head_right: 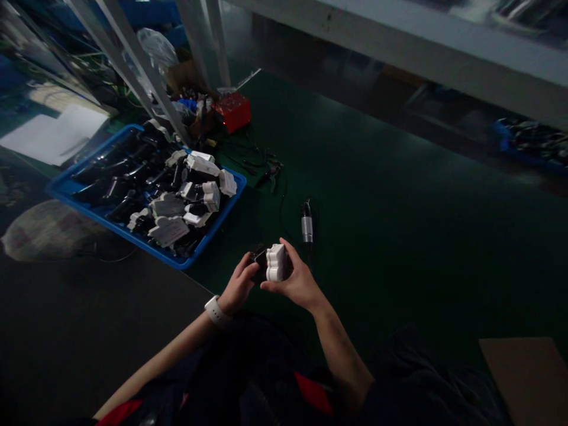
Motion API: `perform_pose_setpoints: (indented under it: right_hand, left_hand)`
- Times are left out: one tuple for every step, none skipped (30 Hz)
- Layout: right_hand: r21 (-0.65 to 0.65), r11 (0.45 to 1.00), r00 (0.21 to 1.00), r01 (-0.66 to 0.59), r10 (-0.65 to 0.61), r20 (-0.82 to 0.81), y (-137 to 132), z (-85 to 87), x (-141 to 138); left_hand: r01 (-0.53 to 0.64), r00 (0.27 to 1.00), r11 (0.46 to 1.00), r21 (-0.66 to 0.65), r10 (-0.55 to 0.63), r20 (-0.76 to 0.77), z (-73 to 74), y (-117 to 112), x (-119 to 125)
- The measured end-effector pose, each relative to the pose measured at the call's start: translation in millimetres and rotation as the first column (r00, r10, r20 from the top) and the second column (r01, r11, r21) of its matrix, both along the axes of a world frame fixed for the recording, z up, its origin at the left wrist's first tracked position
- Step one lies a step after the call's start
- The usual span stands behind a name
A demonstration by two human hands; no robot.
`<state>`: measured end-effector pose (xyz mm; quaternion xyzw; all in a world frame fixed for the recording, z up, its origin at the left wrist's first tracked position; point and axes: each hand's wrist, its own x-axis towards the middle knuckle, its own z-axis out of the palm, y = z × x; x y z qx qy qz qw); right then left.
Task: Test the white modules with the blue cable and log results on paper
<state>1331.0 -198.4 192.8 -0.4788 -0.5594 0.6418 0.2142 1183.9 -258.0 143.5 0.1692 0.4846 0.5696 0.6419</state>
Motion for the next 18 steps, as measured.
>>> perform_pose_setpoints:
  right_hand:
    - [-0.007,1.000,1.000,0.007,-0.007,0.000,-1.2,2.0,0.1]
    - [-0.006,1.000,1.000,0.013,-0.013,0.004,-2.7,4.2,0.0]
    - [0.004,1.000,1.000,0.015,-0.016,0.013,-4.3,6.4,-0.3]
    - [0.023,1.000,0.999,0.017,-0.018,0.029,-6.1,8.8,-0.8]
    - [0.051,0.998,0.999,0.020,-0.022,0.047,-8.0,11.4,-1.4]
    - [0.087,0.996,0.997,0.023,-0.029,0.071,-10.1,14.1,-1.9]
    - [0.125,0.992,0.995,0.026,-0.039,0.097,-12.3,17.0,-2.5]
    - [0.163,0.986,0.991,0.029,-0.050,0.124,-14.6,19.8,-3.0]
    - [0.198,0.980,0.987,0.031,-0.062,0.150,-16.7,22.7,-3.3]
    - [0.228,0.973,0.982,0.034,-0.074,0.173,-18.8,25.5,-3.6]
    - [0.252,0.967,0.978,0.035,-0.085,0.191,-20.7,28.1,-3.7]
    - [0.272,0.961,0.974,0.038,-0.096,0.204,-22.4,30.6,-3.7]
    - [0.289,0.956,0.972,0.040,-0.105,0.212,-23.9,32.7,-3.5]
    - [0.304,0.952,0.970,0.041,-0.111,0.218,-25.2,34.5,-3.2]
    - [0.317,0.948,0.968,0.038,-0.113,0.223,-26.3,36.0,-2.8]
    - [0.329,0.944,0.967,0.033,-0.113,0.228,-27.2,37.1,-2.4]
    - [0.342,0.939,0.966,0.026,-0.112,0.234,-28.1,37.8,-1.9]
    - [0.357,0.934,0.964,0.021,-0.113,0.241,-28.8,38.2,-1.5]
  left_hand:
    - [-0.015,1.000,1.000,0.015,0.015,-0.003,0.4,-0.6,0.9]
    - [-0.026,1.000,0.999,0.034,0.026,-0.008,1.6,-1.0,1.8]
    - [-0.030,0.999,0.998,0.057,0.031,-0.015,3.7,-1.2,2.8]
    - [-0.026,0.999,0.996,0.085,0.029,-0.025,6.7,-1.2,3.7]
    - [-0.019,0.999,0.993,0.114,0.024,-0.036,10.4,-0.9,4.5]
    - [-0.013,0.998,0.989,0.144,0.021,-0.053,14.5,-0.4,5.1]
    - [-0.009,0.997,0.985,0.171,0.022,-0.073,18.6,0.2,5.6]
    - [-0.005,0.995,0.981,0.192,0.024,-0.097,22.6,0.9,5.8]
    - [0.001,0.992,0.978,0.207,0.025,-0.125,26.2,1.5,6.0]
    - [0.009,0.988,0.976,0.219,0.026,-0.155,29.3,1.9,6.0]
    - [0.017,0.983,0.973,0.231,0.026,-0.182,31.7,2.2,6.0]
    - [0.022,0.979,0.970,0.243,0.028,-0.201,33.6,2.2,6.1]
    - [0.022,0.977,0.967,0.254,0.033,-0.209,35.1,2.1,6.3]
    - [0.020,0.978,0.965,0.262,0.035,-0.206,36.3,1.8,6.7]
    - [0.016,0.980,0.964,0.265,0.038,-0.198,37.5,1.4,7.1]
    - [0.013,0.981,0.965,0.262,0.038,-0.189,38.8,1.1,7.6]
    - [0.011,0.982,0.967,0.255,0.037,-0.183,40.3,0.8,8.2]
    - [0.009,0.983,0.968,0.249,0.037,-0.178,42.0,0.7,8.8]
